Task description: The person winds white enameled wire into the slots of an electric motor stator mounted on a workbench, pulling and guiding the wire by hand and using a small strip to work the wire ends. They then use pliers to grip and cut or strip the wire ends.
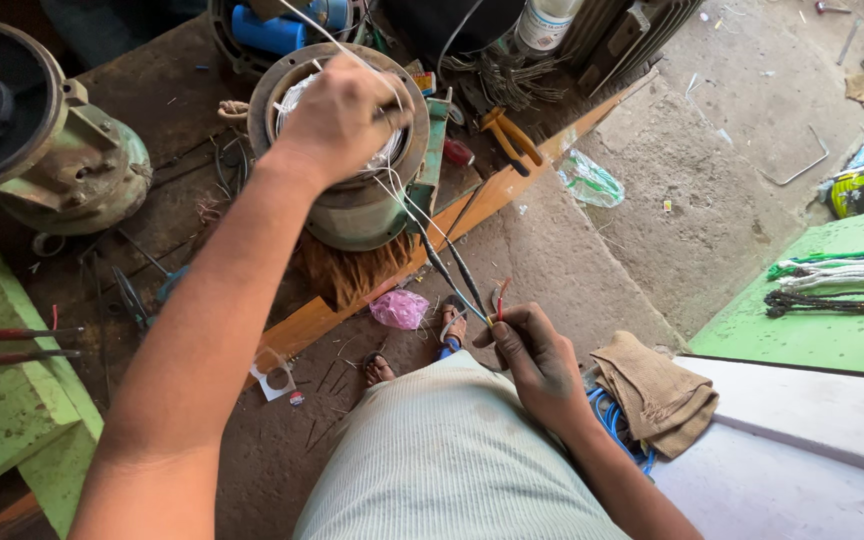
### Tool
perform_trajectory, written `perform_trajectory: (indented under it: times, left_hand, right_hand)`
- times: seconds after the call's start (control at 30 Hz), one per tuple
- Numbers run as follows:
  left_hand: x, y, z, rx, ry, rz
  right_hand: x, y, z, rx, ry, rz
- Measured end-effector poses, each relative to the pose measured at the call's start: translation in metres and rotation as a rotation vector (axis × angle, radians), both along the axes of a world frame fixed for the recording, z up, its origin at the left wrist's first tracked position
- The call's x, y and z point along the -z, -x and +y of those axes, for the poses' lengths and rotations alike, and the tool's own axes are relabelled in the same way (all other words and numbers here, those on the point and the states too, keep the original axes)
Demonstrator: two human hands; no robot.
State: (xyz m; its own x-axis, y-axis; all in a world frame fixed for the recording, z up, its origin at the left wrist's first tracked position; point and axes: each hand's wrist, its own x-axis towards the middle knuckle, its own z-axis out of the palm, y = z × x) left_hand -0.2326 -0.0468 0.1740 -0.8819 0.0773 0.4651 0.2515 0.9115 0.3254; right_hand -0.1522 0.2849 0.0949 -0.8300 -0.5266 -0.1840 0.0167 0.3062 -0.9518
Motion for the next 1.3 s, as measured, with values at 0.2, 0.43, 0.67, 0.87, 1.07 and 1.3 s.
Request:
perform_trajectory:
  times: [0.2, 0.43, 0.67, 0.87, 1.07, 1.3]
  left_hand:
    - [0.012, -0.027, 0.006, 0.102, 0.233, 0.043]
    - [0.027, -0.047, -0.003, 0.329, 0.162, 0.189]
    - [0.042, -0.051, 0.002, 0.302, 0.134, 0.169]
    - [0.048, -0.055, 0.014, 0.234, 0.245, 0.131]
    - [0.056, -0.070, 0.037, 0.083, 0.403, 0.019]
    - [0.064, -0.076, 0.059, 0.076, 0.202, -0.043]
  right_hand:
    - [-0.011, 0.000, -0.006, 0.066, -0.051, 0.114]
    - [-0.012, -0.002, -0.008, 0.069, -0.095, 0.167]
    - [-0.017, 0.000, -0.010, 0.066, -0.166, 0.194]
    - [-0.019, 0.000, -0.018, 0.058, -0.139, 0.224]
    - [-0.011, -0.001, -0.021, 0.033, -0.120, 0.216]
    - [-0.004, -0.002, -0.018, 0.007, -0.092, 0.231]
